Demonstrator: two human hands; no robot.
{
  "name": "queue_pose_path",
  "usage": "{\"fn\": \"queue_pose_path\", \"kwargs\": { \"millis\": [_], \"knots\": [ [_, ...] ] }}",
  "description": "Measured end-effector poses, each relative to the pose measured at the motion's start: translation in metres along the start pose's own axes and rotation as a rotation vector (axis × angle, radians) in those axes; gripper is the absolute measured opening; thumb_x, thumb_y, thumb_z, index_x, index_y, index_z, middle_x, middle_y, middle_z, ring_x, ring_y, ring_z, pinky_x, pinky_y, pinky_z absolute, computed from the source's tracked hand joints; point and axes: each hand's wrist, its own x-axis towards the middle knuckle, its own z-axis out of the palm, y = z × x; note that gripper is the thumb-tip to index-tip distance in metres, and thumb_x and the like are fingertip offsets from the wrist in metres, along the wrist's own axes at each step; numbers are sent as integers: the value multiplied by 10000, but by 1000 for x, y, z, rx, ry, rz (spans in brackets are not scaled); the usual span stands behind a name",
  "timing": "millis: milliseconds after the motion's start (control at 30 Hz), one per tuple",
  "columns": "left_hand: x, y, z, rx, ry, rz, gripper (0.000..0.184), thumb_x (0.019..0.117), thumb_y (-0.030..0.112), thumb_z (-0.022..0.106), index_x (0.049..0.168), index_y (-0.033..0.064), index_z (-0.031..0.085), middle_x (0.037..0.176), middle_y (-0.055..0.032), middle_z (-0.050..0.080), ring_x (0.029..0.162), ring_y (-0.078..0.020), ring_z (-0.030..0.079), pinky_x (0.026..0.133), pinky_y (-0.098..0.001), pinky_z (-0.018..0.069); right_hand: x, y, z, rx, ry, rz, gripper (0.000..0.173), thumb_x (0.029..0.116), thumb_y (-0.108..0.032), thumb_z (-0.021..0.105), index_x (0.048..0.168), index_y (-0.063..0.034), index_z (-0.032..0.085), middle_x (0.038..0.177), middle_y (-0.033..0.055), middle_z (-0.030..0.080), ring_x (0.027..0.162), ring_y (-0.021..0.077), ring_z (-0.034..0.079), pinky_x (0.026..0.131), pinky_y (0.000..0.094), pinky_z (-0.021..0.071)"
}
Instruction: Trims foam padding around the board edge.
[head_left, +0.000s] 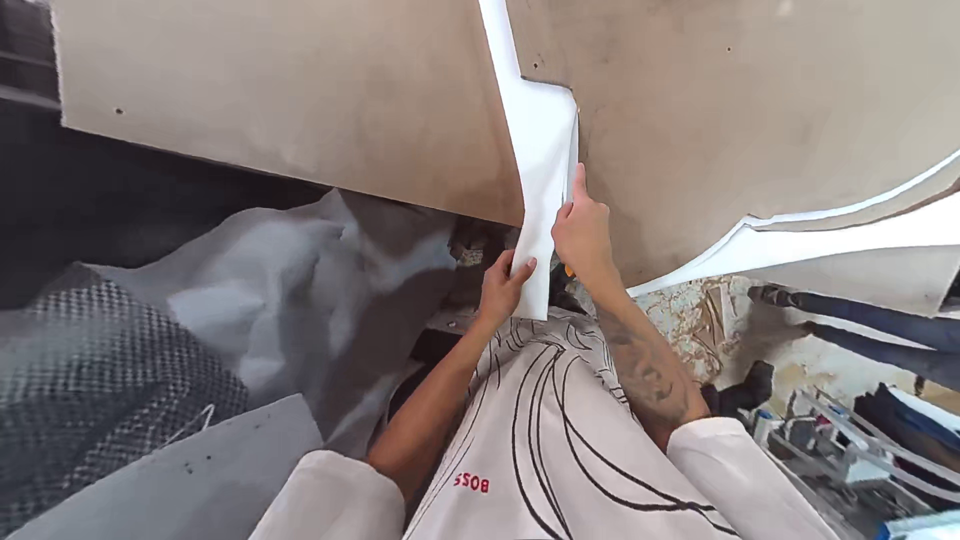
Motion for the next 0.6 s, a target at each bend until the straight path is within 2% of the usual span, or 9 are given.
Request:
{"fn": "queue_pose_path", "kwargs": {
  "millis": [100,267,333,400,433,533,567,600],
  "knots": [
    [-1,-2,-1,-51,-34,-33,397,1019,337,636,1282,40,625,1048,-76,743,936,-148,736,855,-357,632,-5,-5,10,-99,31,4,707,1048,-144,469,1669,-116,132,730,123,645,630,265,668,599,430,578],
    [6,-1,-9,-46,-69,-59,401,1011,350,643,1281,54,632,1044,-70,747,939,-144,738,853,-359,632,-9,-16,13,-194,-13,68,742,1026,-134,481,1673,-132,118,780,117,670,742,273,699,706,435,586],
    [7,-4,-10,-55,-107,-58,400,1016,333,640,1297,50,622,1067,-73,747,954,-149,740,861,-363,636,-1,-25,12,-175,-7,85,743,1028,-138,492,1670,-133,118,776,129,662,704,285,694,651,453,589],
    [5,-8,-11,-64,-142,-62,400,1018,313,640,1313,45,612,1104,-76,742,985,-152,735,883,-364,632,2,-30,16,-139,-15,104,792,1029,-147,504,1674,-166,44,782,155,634,610,289,658,540,456,569],
    [4,-9,-13,-65,-150,-64,406,1019,309,639,1324,44,607,1120,-77,737,1001,-153,731,896,-362,627,2,-31,20,-148,-25,110,840,1015,-141,521,1674,-175,2,785,156,626,588,287,649,519,454,567],
    [9,-5,-22,-28,-151,-50,419,1010,330,645,1325,56,616,1130,-67,735,1015,-136,723,911,-349,616,-3,-32,19,-277,-76,109,864,989,-118,548,1671,-125,18,817,143,668,765,313,706,701,475,594],
    [11,-3,-24,-18,-150,-46,426,1007,342,647,1326,61,619,1137,-68,734,1022,-134,721,918,-352,614,-3,-31,14,-293,-100,107,855,992,-122,545,1672,-133,27,839,145,673,796,315,709,729,474,592],
    [11,-4,-24,-19,-151,-47,431,1007,347,647,1327,60,620,1142,-72,734,1028,-138,721,924,-360,614,-2,-27,9,-268,-105,92,856,984,-112,561,1671,-133,51,864,174,675,777,338,706,699,496,596]
  ]
}}
